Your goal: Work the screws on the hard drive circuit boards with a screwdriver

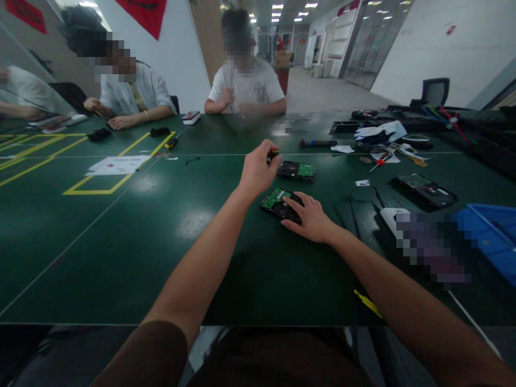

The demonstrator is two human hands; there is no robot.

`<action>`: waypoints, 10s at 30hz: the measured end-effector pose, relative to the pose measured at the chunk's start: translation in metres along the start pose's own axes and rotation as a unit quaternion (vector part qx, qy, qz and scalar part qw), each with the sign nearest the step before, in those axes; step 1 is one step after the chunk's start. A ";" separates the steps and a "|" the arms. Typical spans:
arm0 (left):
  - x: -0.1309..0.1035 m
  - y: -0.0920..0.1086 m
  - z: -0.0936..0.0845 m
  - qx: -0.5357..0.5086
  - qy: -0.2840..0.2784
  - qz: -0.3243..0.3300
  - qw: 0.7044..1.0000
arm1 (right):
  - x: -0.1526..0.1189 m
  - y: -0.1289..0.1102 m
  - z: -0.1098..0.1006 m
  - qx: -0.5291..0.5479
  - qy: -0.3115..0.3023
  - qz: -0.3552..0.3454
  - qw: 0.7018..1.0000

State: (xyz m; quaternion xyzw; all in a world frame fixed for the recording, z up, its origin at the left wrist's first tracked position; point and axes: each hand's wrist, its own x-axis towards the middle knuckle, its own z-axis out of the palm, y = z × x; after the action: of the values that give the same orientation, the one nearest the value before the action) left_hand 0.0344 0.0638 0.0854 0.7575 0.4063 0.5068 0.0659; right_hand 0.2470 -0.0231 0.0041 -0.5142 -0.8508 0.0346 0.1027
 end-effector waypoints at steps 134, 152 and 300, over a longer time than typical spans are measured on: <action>0.005 0.021 -0.009 -0.430 -0.107 -0.301 0.844 | 0.000 0.002 0.000 0.002 -0.003 0.001 1.000; 0.003 0.020 -0.007 -0.432 -0.118 -0.285 0.848 | 0.001 0.001 0.001 -0.001 0.003 0.000 1.000; 0.006 0.021 -0.012 -0.428 -0.081 -0.276 0.857 | -0.001 -0.003 -0.006 0.015 -0.007 0.007 1.000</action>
State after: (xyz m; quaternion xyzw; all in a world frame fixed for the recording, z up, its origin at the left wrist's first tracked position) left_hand 0.0374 0.0503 0.1064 0.5495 0.3346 0.5287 0.5537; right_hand 0.2462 -0.0260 0.0100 -0.5183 -0.8472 0.0517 0.1043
